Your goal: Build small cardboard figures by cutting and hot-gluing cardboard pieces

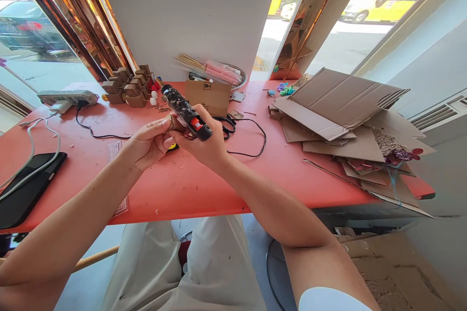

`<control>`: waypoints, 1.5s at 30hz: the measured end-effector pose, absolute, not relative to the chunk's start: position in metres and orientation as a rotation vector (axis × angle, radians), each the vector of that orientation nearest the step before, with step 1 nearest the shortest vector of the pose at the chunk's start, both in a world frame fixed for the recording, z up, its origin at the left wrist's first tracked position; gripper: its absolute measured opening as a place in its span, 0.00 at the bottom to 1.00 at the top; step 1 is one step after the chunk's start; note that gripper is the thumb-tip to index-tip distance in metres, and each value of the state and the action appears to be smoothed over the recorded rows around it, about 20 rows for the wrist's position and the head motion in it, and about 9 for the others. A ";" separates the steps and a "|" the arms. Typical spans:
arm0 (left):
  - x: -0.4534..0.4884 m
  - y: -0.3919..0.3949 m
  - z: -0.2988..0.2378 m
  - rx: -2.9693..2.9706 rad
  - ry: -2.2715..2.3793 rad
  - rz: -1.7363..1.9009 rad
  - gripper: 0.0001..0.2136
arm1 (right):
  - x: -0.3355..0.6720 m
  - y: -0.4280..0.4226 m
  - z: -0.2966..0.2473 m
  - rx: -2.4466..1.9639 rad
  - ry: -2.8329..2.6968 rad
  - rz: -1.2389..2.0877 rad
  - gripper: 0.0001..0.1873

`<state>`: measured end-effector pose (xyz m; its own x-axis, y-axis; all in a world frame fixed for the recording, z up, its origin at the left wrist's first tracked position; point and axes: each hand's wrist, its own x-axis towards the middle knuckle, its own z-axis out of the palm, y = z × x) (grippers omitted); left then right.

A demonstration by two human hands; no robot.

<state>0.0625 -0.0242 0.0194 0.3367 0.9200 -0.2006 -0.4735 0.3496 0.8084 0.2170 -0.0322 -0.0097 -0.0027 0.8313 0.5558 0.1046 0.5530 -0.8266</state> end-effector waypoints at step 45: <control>0.061 -0.023 0.018 0.792 0.693 0.978 0.12 | 0.220 -0.032 -0.007 -0.774 -1.465 0.809 0.22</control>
